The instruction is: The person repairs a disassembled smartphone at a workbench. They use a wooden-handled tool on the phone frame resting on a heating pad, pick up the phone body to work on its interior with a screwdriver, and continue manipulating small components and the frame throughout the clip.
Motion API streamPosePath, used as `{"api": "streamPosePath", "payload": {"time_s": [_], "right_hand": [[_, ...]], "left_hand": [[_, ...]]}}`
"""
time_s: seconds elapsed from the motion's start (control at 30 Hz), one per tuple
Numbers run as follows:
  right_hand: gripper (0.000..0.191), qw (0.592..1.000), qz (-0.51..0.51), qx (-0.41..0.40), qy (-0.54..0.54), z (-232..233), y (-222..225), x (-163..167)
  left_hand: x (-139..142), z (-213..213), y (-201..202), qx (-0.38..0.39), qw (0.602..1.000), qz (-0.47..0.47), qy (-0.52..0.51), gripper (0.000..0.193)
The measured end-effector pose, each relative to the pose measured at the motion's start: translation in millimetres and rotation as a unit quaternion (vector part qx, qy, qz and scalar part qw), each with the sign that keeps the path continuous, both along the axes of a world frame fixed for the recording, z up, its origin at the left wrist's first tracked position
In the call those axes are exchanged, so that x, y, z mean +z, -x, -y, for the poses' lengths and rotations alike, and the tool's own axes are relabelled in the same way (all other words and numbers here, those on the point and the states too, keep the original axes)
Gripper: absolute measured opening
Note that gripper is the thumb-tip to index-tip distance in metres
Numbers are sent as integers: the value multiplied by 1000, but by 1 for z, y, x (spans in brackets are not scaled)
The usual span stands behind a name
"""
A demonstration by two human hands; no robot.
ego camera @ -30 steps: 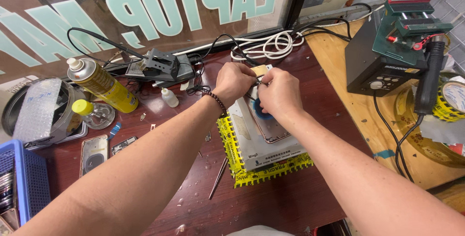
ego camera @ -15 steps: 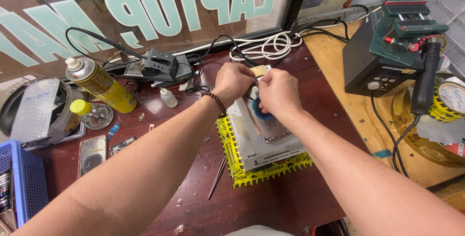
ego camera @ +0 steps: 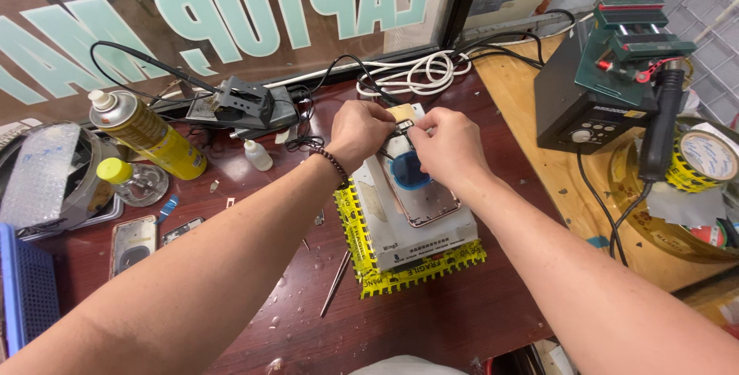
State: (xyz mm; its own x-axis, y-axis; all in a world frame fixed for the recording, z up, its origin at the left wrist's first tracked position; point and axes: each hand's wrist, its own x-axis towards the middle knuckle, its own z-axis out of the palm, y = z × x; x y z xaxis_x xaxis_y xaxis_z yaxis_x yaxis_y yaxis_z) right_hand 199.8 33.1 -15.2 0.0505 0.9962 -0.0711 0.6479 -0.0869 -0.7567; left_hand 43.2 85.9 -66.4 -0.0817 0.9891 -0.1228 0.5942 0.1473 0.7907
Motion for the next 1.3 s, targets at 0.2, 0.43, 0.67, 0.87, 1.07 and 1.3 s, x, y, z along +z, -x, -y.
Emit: {"api": "streamPosePath", "payload": {"time_s": [0.2,0.43,0.67,0.87,1.07,1.3], "right_hand": [[26,995,-57,-75,16,4,-35,0],[25,986,-131,-70,69,7,-41,-9],[24,976,-176,-54,118,3,-56,-10],[23,959,-225,-6,170,-2,-78,-15],[23,955,-237,42,173,-16,-70,-19],[25,957,-211,80,182,-22,-60,-18]], "left_hand": [[8,5,6,44,994,99,34,22],[23,15,1,45,997,30,51,26],[25,17,5,89,995,37,33,26],[17,52,27,169,985,39,22,32],[9,76,39,275,871,381,141,17],[15,98,28,277,832,447,177,10]]}}
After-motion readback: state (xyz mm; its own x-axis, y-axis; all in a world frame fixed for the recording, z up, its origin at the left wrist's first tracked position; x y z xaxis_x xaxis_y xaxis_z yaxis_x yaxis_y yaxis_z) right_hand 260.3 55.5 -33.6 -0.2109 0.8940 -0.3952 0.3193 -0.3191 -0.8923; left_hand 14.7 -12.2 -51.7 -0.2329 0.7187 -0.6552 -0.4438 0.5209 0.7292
